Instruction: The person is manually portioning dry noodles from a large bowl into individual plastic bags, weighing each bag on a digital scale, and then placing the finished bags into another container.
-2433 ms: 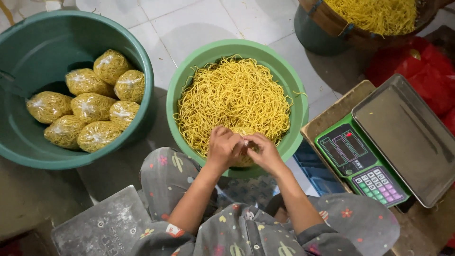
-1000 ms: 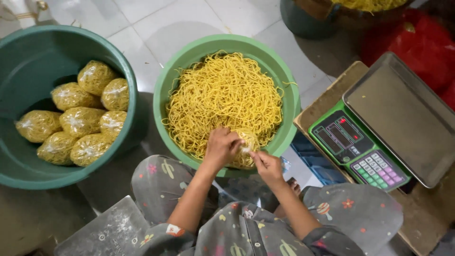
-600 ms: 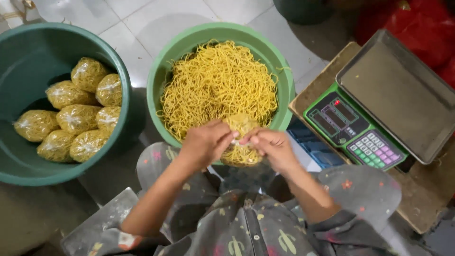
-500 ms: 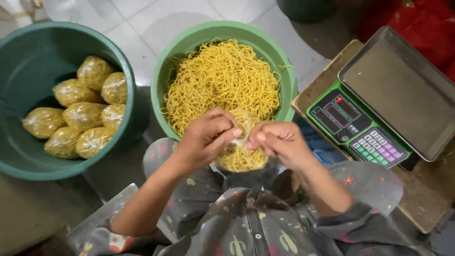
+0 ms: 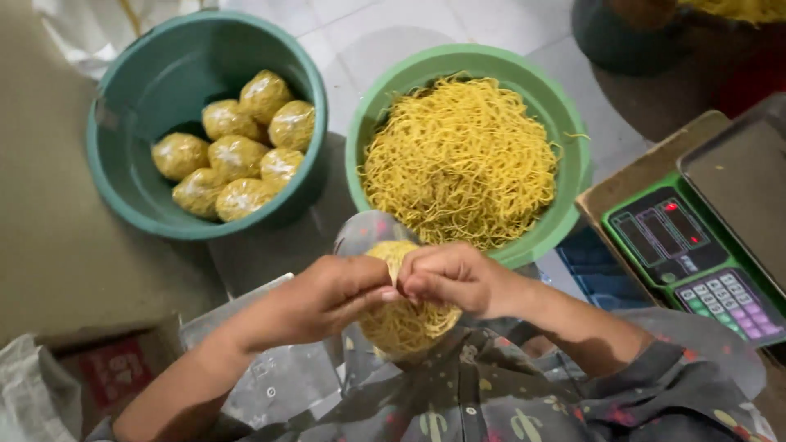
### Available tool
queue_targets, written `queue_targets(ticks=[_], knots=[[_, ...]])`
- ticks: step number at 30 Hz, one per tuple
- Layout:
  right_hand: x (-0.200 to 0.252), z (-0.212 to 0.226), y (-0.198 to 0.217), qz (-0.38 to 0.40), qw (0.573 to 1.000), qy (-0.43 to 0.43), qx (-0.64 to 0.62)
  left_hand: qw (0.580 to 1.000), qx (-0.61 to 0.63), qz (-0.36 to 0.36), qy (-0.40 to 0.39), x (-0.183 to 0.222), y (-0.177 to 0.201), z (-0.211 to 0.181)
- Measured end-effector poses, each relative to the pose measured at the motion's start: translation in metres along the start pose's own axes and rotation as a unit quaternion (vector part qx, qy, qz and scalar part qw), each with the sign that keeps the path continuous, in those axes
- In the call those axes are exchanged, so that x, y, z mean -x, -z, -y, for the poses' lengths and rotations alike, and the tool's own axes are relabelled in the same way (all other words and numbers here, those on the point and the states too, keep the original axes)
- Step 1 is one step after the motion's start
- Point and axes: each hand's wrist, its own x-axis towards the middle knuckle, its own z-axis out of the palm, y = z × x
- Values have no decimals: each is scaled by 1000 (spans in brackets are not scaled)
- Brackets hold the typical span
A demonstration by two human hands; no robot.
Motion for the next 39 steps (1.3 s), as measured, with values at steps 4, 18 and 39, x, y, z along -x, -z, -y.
queue_targets(ticks=[4, 18, 39], knots=[[17, 10, -5, 33, 998, -9, 43, 1000, -2, 0, -23, 16, -22, 41], [100, 3, 25, -195, 962, -167, 94, 992, 106, 33, -65, -64, -51, 67], [125, -98, 30, -427, 901, -75, -5, 931, 44, -343, -113, -88, -139, 165]])
